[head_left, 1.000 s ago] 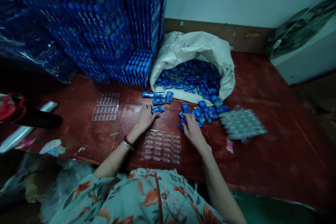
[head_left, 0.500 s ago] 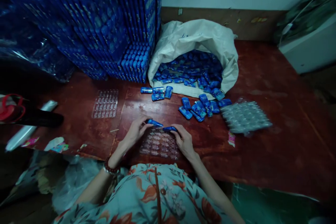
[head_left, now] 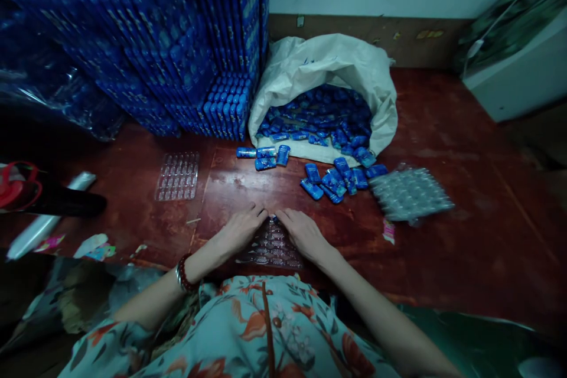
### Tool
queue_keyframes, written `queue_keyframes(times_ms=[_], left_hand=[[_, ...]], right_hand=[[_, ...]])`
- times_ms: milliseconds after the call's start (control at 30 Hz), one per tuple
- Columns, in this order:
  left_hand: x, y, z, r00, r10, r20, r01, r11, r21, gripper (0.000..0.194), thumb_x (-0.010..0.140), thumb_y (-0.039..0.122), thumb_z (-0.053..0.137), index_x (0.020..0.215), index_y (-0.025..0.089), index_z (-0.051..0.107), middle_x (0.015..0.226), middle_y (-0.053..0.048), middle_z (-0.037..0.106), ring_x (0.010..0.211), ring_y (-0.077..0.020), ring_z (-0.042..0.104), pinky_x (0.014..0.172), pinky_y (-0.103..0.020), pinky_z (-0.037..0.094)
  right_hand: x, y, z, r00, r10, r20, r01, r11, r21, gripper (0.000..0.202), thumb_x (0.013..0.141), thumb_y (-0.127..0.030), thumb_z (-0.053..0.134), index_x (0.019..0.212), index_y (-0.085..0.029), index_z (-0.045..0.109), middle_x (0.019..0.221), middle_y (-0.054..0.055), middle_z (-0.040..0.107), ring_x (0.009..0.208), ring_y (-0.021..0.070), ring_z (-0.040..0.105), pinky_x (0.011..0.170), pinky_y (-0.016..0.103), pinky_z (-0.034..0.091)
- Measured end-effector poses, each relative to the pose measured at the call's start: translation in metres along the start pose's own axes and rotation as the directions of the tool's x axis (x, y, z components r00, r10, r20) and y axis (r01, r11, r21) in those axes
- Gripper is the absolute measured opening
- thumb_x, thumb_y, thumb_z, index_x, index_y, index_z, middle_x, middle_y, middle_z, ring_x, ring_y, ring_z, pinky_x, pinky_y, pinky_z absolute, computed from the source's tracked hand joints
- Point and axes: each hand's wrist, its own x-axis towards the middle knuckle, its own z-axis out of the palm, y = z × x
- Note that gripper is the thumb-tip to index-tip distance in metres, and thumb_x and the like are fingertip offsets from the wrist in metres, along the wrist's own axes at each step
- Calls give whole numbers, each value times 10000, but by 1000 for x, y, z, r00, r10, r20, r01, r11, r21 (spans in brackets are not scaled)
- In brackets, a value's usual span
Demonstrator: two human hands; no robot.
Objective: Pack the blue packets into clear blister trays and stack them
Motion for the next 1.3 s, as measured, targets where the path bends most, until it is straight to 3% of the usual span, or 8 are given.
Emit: queue_keyframes(times_ms=[267, 400, 633, 867, 1000, 1100, 1167, 1300], left_hand=[[14, 15, -3, 995, 58, 85, -74, 976, 206, 328, 806, 1, 382, 1063, 93, 563, 1040, -152, 595, 983, -251, 537, 833, -352, 474], [1, 8, 9, 995, 95, 16, -96, 982, 162, 337, 833, 46, 396, 1133, 125, 528, 1104, -143, 575, 1032, -257, 521, 870, -375, 457], [-14, -10, 16, 1000, -5, -4, 5, 998, -60, 392, 823, 22, 408, 1170, 193, 469, 1093, -90, 569, 965, -197, 573, 816, -306, 481], [-1, 3, 9, 996, -3, 84, -6, 995, 100, 330, 800, 11, 425, 1094, 130, 515, 1024, -137, 591, 917, -249, 595, 745, -345, 515], [5, 8, 17, 998, -51, 33, 45, 987, 156, 405, 801, -18, 384, 1186, 80, 466, 1056, -174, 581, 975, -267, 584, 780, -375, 510], [2, 0, 16, 1000, -16, -25, 16, 1000, 2, 554, 829, 45, 446, 1359, 109, 298, 1158, -169, 556, 1037, -251, 571, 827, -349, 497], [0, -10, 8, 997, 14, -82, -25, 990, -142, 604, 862, 189, 511, 1402, 174, 241, 1248, -155, 514, 1085, -250, 552, 858, -353, 486], [17, -35, -14, 969, -50, -240, -31, 946, -322, 402, 930, 342, 411, 1315, 224, 407, 1259, -100, 517, 1118, -207, 525, 949, -349, 428]], right_hand=[[6, -16, 6, 996, 81, 37, -78, 993, -84, 420, 856, -47, 357, 1248, -122, 488, 1087, 128, 622, 962, 216, 577, 847, 332, 443], [3, -15, 8, 994, 106, 30, -102, 989, -102, 405, 862, -57, 366, 1241, -127, 489, 1069, 120, 626, 954, 224, 576, 833, 340, 442], [4, -16, 4, 996, 85, 40, -83, 995, -51, 367, 864, -64, 375, 1184, -148, 533, 1065, 121, 628, 943, 227, 584, 828, 342, 447], [10, -26, 9, 994, 111, -5, -111, 993, -48, 431, 854, -57, 383, 1266, -138, 480, 1124, 119, 613, 1046, 226, 562, 923, 354, 424], [13, -21, 8, 990, 142, 7, -142, 990, -19, 415, 879, -101, 394, 1287, -132, 461, 1106, 130, 623, 1006, 218, 586, 882, 351, 457], [6, -9, 3, 991, 133, -31, -129, 988, 90, 442, 912, -214, 412, 1351, -164, 394, 1169, 118, 607, 1051, 217, 573, 904, 386, 449], [-1, 5, -1, 983, 144, -115, -120, 973, 196, 415, 929, -279, 392, 1333, -191, 426, 1175, 92, 609, 1069, 203, 563, 914, 378, 442], [-5, 45, 0, 863, 367, -347, -304, 926, 223, 356, 938, -297, 349, 1216, -194, 545, 1106, 100, 616, 1026, 203, 552, 898, 360, 440]])
